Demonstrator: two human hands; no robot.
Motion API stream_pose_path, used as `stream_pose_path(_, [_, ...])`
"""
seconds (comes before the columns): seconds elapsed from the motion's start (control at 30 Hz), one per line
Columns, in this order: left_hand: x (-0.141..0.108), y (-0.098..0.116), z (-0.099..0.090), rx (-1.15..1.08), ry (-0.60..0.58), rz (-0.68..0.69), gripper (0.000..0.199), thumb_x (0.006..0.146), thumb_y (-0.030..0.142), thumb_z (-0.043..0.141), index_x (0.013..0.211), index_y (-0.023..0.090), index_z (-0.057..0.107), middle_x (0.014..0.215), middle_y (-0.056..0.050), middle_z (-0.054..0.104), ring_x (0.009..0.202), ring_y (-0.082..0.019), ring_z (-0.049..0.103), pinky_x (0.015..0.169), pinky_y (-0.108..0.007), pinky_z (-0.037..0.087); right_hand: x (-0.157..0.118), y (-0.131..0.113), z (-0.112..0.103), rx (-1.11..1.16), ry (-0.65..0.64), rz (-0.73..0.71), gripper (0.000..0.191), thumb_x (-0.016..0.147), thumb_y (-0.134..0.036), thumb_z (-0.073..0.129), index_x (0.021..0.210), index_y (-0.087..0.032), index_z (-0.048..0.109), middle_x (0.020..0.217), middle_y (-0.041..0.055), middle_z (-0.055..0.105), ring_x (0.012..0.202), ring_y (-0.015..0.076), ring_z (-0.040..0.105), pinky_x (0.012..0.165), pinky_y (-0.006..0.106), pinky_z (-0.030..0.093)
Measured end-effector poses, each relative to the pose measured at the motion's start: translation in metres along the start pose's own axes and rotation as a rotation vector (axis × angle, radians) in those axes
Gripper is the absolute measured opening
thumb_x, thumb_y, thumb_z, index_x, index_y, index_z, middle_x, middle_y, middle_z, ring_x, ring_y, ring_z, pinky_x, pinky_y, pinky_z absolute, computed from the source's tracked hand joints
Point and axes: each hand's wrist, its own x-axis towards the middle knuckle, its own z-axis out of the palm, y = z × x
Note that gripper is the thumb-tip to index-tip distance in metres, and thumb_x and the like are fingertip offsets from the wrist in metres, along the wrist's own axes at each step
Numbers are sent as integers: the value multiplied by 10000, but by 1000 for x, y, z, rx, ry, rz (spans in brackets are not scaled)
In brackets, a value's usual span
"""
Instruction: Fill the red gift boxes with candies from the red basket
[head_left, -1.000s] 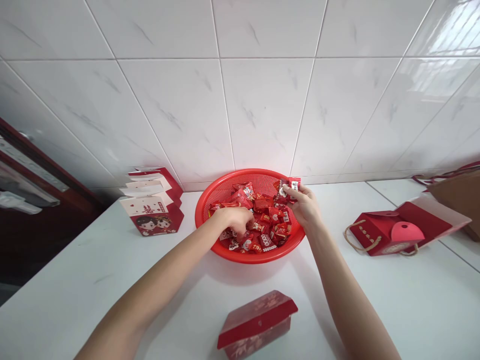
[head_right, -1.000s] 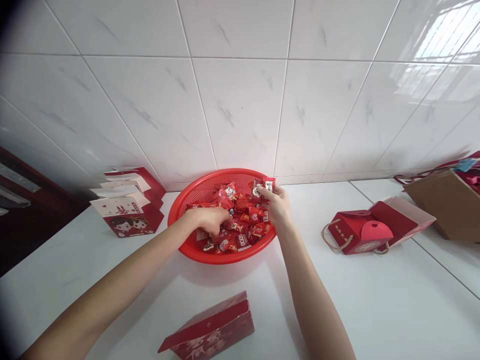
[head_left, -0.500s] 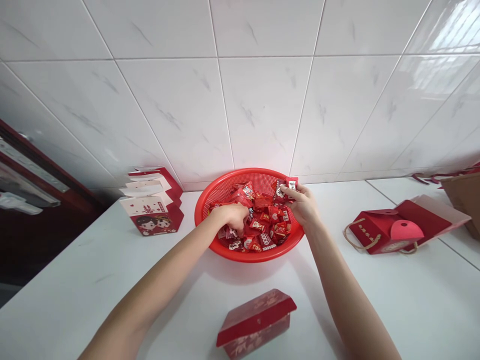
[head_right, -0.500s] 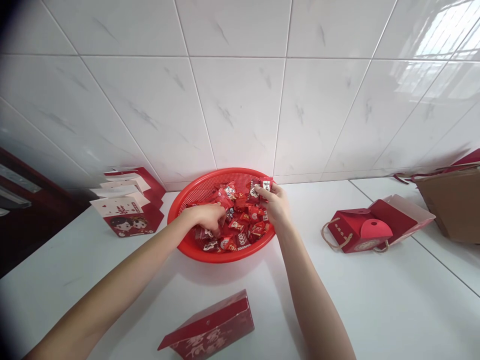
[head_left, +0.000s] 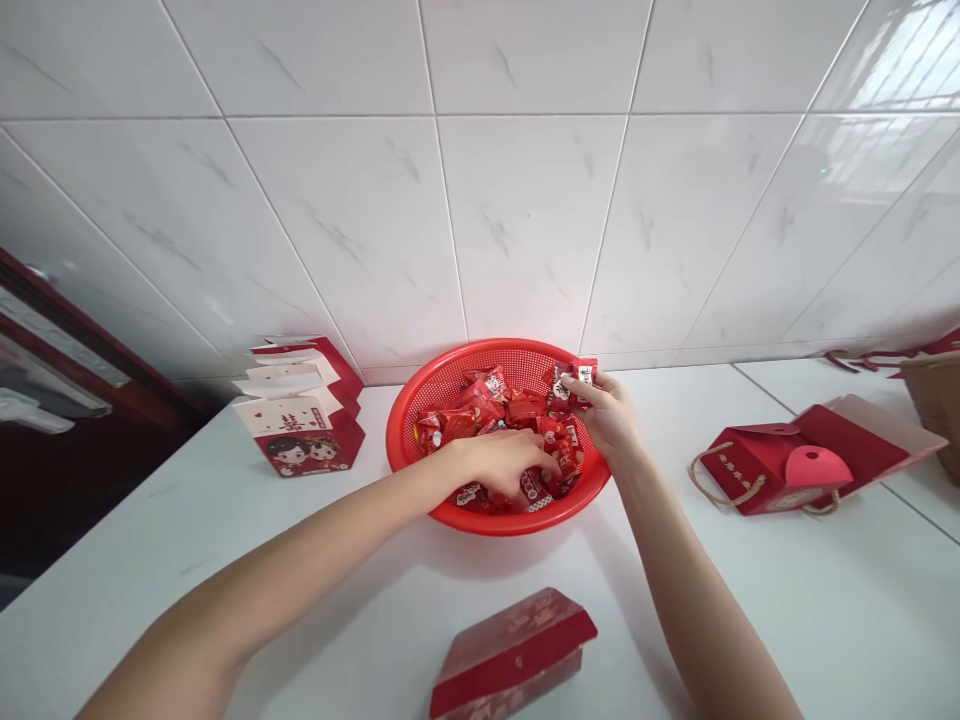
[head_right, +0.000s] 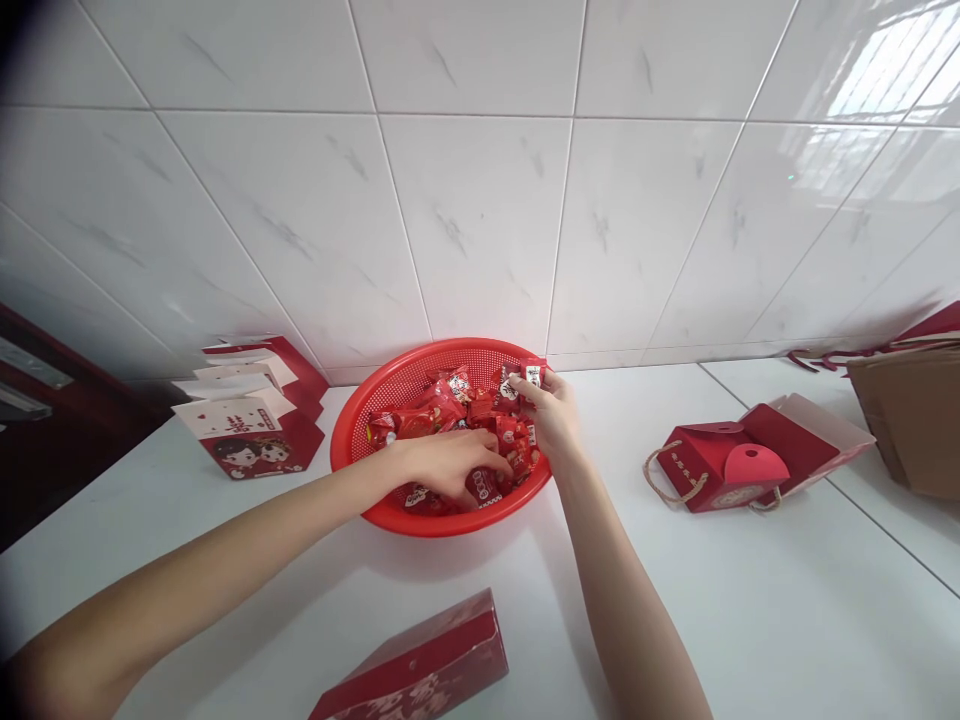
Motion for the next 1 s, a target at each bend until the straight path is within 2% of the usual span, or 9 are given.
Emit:
stream_pose_path(0.1, [5,7,3,128,20,-60,461,813,344,776,1266,291,704,1148,-84,695,962,-274,682,759,-315,489,0,0,-1,-10,-5,-1,352,511,-330,925,769,-192,729,764,2,739,704,169,660,668,308,534])
stream_pose_path(0.23, [7,-1,-3,261,128,-240,138,892,250,665,959,194,771,930,-101,746,892,-294,703,774,-358,502,1,0,-1,-12,-8,-1,348,494,-327,920,751,-194,728,721,-3,726,660,158,640,613,283,507])
stream_pose_path(0.33, [6,-11,-7,302,202,-358,219,884,101,568,980,144,761,946,-158,742,945,-341,695,783,-405,507,2,0,-1,-17,-7,-6,332,498,-324,917,742,-201,730,720,-5,731,649,155,634,593,273,502])
stream_pose_path(0.4, [7,-14,-6,299,249,-332,294,883,90,565,1108,157,743,1079,-162,723,1046,-336,669,840,-404,504,2,0,0,-15,2,-14,326,495,-326,916,731,-201,728,718,-5,733,640,154,633,593,277,508])
stream_pose_path(0.5, [14,-10,0,204,262,-47,410,881,200,673,1289,240,688,1256,-108,672,1147,-294,625,952,-374,477,2,2,0,-6,15,-32,329,496,-330,915,732,-196,728,702,-6,725,623,149,631,600,286,513])
stream_pose_path(0.6, [22,-4,6,165,183,174,408,846,320,760,1249,275,716,1292,-76,662,1166,-293,606,951,-365,466,2,3,-1,-4,25,-50,326,520,-326,912,752,-195,725,713,-6,723,635,154,640,607,293,514])
stream_pose_path(0.77, [20,-5,0,246,44,-69,190,847,345,742,750,182,756,1019,-97,732,952,-270,662,787,-330,472,3,3,-2,-4,11,-45,334,529,-327,911,781,-194,735,743,7,741,678,181,670,639,314,534])
stream_pose_path(0.9, [14,-10,-11,256,30,-184,33,750,137,730,724,154,740,896,-113,743,847,-269,676,679,-323,451,3,2,-2,-8,9,-36,320,528,-328,903,770,-199,740,735,8,745,681,188,676,628,309,529])
stream_pose_path(1.0, [16,-10,-14,219,17,-155,69,794,207,713,833,181,764,872,-73,744,772,-240,674,617,-306,444,3,3,-2,-5,15,-50,320,536,-331,899,781,-199,742,714,10,739,694,198,688,643,313,538])
